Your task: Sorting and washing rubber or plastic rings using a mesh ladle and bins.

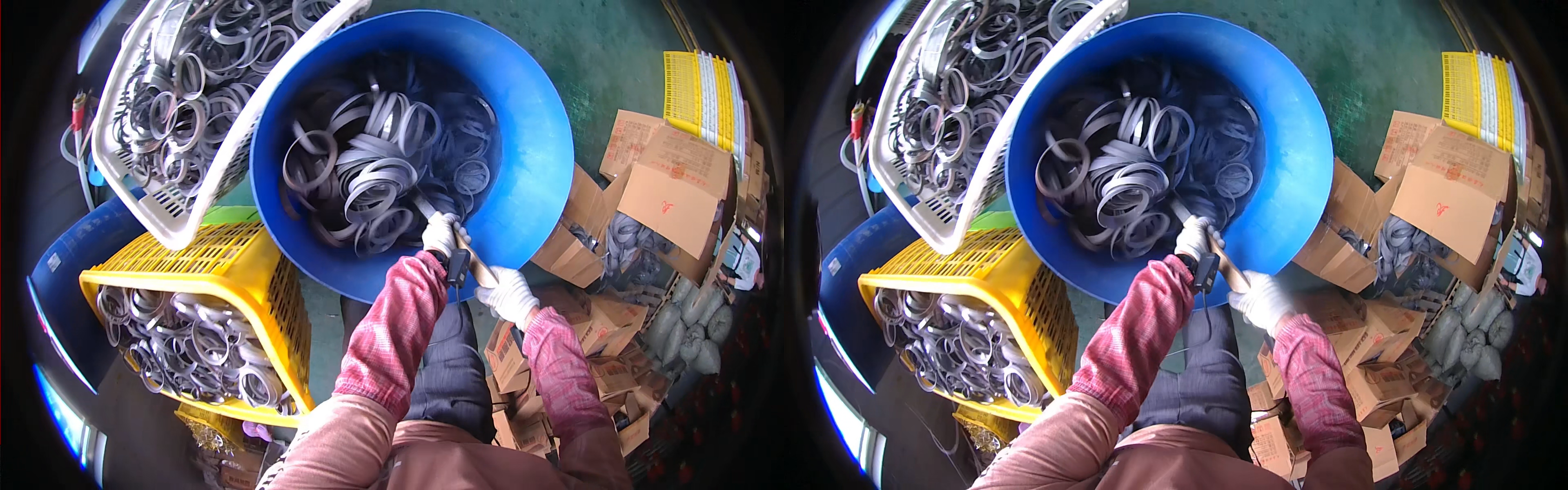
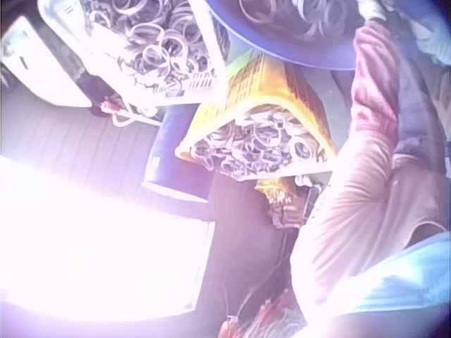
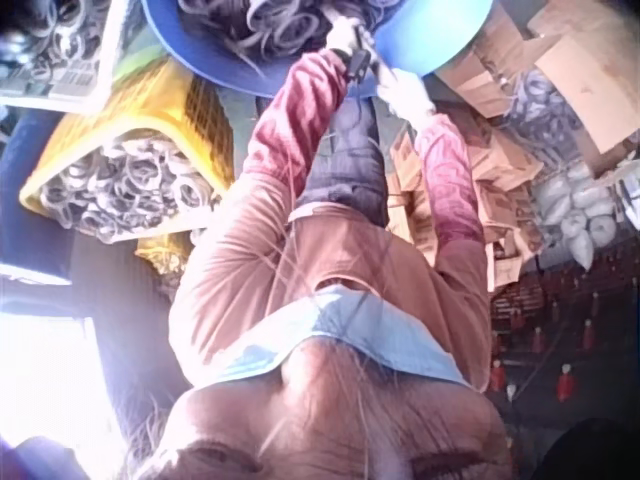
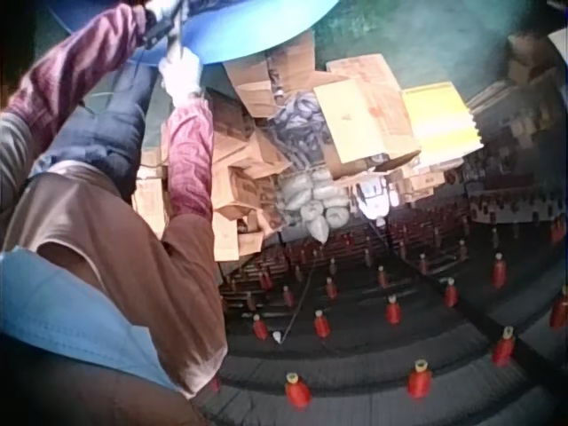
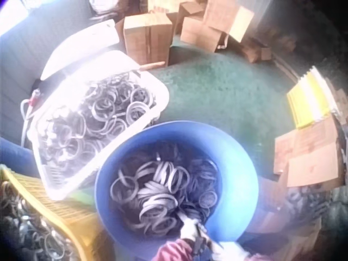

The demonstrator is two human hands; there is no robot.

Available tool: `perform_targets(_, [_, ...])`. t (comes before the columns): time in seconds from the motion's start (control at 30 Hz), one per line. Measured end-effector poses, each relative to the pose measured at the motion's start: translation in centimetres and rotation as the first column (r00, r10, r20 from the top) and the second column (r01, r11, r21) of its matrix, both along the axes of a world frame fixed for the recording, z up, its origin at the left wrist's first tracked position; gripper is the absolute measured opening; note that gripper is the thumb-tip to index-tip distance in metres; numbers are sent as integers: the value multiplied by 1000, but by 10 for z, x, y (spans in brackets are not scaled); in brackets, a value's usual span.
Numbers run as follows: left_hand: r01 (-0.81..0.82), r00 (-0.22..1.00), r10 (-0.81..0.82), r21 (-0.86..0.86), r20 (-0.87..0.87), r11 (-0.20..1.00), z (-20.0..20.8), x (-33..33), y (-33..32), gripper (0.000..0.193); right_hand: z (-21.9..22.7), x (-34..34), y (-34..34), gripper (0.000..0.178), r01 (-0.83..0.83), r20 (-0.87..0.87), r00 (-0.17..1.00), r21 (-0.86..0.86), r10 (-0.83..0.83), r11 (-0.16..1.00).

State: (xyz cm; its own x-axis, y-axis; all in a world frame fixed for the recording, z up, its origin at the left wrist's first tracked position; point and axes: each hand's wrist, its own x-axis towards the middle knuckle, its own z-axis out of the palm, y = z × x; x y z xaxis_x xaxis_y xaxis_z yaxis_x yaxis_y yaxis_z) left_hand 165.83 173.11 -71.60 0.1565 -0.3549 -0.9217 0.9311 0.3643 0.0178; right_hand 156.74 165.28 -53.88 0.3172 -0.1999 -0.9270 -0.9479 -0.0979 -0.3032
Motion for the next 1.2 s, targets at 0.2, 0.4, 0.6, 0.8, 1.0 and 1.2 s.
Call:
perform_targets(0.2, [73,993,-70,27,-99,997,24,21,43,13,39,16,53,18,142,7,990,8,-142,990])
perform_targets(0.4, [207,975,-206,5,-79,978,21,27,78,19,35,1,106,16,329,136,933,62,-335,942])
perform_targets(0.6, [376,926,-376,-10,25,926,58,10,97,13,68,-26,148,18,493,162,852,68,-497,867])
perform_targets(0.8, [394,912,-397,51,97,918,77,30,126,13,80,-13,181,17,526,140,829,131,-541,840])
perform_targets(1.0, [464,869,-469,71,158,883,86,29,136,12,61,4,197,24,587,298,737,160,-606,793])
perform_targets(1.2, [423,871,-456,190,186,886,108,6,140,16,53,-34,205,20,613,222,736,184,-640,769])
